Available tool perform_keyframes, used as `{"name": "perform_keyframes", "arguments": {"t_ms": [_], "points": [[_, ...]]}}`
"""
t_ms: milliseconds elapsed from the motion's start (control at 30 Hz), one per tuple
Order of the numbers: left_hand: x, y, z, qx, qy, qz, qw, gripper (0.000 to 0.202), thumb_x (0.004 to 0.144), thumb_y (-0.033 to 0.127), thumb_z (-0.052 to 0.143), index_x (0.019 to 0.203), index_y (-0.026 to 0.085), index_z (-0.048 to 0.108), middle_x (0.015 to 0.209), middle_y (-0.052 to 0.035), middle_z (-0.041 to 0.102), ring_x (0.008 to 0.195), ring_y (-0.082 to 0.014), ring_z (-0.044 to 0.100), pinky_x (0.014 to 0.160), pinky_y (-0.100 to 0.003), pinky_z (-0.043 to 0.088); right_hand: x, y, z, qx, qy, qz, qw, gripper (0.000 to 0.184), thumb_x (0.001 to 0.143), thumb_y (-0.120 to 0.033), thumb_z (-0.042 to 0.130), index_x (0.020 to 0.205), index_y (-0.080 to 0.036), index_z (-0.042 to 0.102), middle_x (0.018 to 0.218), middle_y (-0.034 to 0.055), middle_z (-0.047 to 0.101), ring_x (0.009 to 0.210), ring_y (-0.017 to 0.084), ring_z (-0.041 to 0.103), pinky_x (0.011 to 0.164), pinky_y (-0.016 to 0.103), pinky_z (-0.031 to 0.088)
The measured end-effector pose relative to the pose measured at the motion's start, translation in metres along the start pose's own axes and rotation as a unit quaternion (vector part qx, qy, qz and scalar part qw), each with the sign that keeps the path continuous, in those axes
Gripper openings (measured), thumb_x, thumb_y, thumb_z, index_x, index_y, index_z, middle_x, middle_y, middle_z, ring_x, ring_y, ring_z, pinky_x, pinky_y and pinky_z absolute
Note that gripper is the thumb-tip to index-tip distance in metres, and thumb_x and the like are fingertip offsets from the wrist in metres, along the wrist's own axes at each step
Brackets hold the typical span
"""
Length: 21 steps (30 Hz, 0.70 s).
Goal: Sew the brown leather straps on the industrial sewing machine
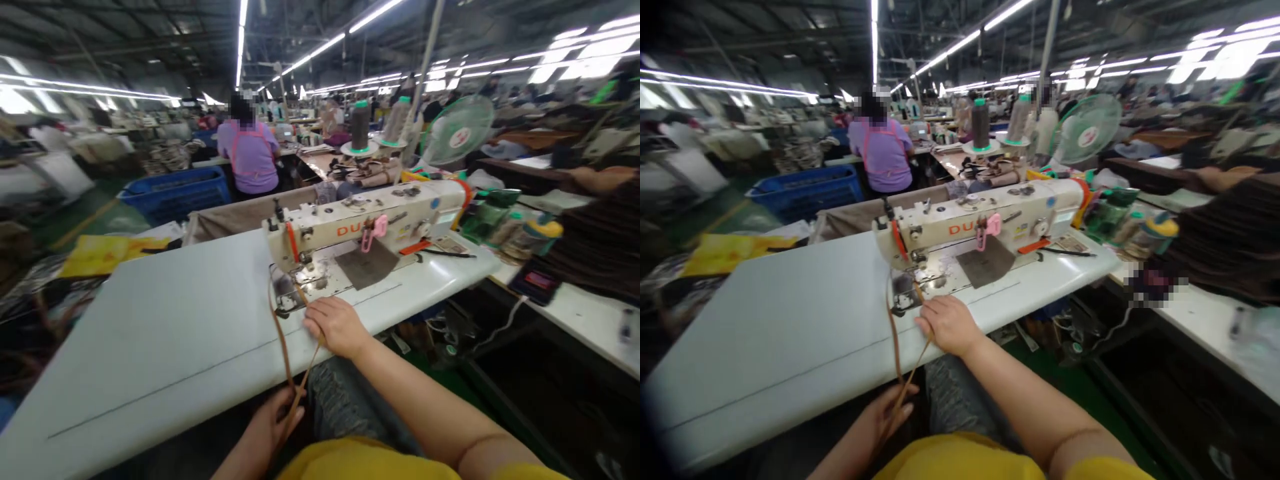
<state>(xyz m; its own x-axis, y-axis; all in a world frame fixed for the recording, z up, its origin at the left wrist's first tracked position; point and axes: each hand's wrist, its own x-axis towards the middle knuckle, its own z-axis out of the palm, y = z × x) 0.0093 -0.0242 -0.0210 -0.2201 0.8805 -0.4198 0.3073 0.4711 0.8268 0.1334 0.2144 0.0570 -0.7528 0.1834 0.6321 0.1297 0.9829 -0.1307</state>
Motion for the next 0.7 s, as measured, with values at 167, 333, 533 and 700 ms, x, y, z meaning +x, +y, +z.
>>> {"name": "perform_keyframes", "arguments": {"t_ms": [167, 333, 533, 700], "points": [[-0.001, 0.014, -0.005, 0.033, -0.001, 0.009, 0.999, 0.04, 0.089, 0.055, 0.059, 0.091, 0.017, 0.074, 0.097, -0.0099, 0.077, 0.099, -0.0281, 0.069, 0.089, -0.035, 0.051, 0.002, 0.0, 0.0, 0.01, 0.015, -0.002, 1.0, 0.033, 0.111, -0.036, 0.048, 0.105, -0.018, 0.075, 0.105, 0.0103, 0.078, 0.101, 0.023, 0.07, 0.092, 0.038, 0.053], [-0.002, -0.006, -0.001, 0.071, -0.005, -0.024, 0.997, 0.031, 0.085, 0.043, 0.067, 0.097, 0.016, 0.075, 0.105, -0.0127, 0.077, 0.102, -0.0291, 0.069, 0.09, -0.035, 0.051, 0.002, 0.0, 0.0, 0.004, 0.022, -0.003, 1.0, 0.032, 0.11, -0.035, 0.049, 0.107, -0.017, 0.077, 0.108, 0.0104, 0.079, 0.102, 0.024, 0.072, 0.093, 0.04, 0.055], [-0.003, -0.001, -0.001, 0.076, 0.02, -0.025, 0.997, 0.03, 0.088, 0.041, 0.065, 0.105, 0.019, 0.075, 0.114, -0.0107, 0.078, 0.109, -0.0275, 0.069, 0.099, -0.034, 0.05, 0.002, 0.002, 0.002, 0.004, 0.03, -0.011, 0.999, 0.03, 0.109, -0.034, 0.052, 0.109, -0.018, 0.078, 0.11, 0.0108, 0.079, 0.102, 0.024, 0.072, 0.094, 0.04, 0.056], [0.0, -0.007, -0.002, 0.119, -0.023, -0.052, 0.991, 0.025, 0.087, 0.041, 0.065, 0.093, 0.022, 0.079, 0.11, -0.0102, 0.077, 0.11, -0.0301, 0.068, 0.099, -0.036, 0.051, 0.001, 0.003, 0.004, -0.006, 0.031, -0.016, 0.999, 0.032, 0.11, -0.034, 0.051, 0.109, -0.017, 0.078, 0.111, 0.0105, 0.079, 0.102, 0.024, 0.072, 0.094, 0.041, 0.056]]}}
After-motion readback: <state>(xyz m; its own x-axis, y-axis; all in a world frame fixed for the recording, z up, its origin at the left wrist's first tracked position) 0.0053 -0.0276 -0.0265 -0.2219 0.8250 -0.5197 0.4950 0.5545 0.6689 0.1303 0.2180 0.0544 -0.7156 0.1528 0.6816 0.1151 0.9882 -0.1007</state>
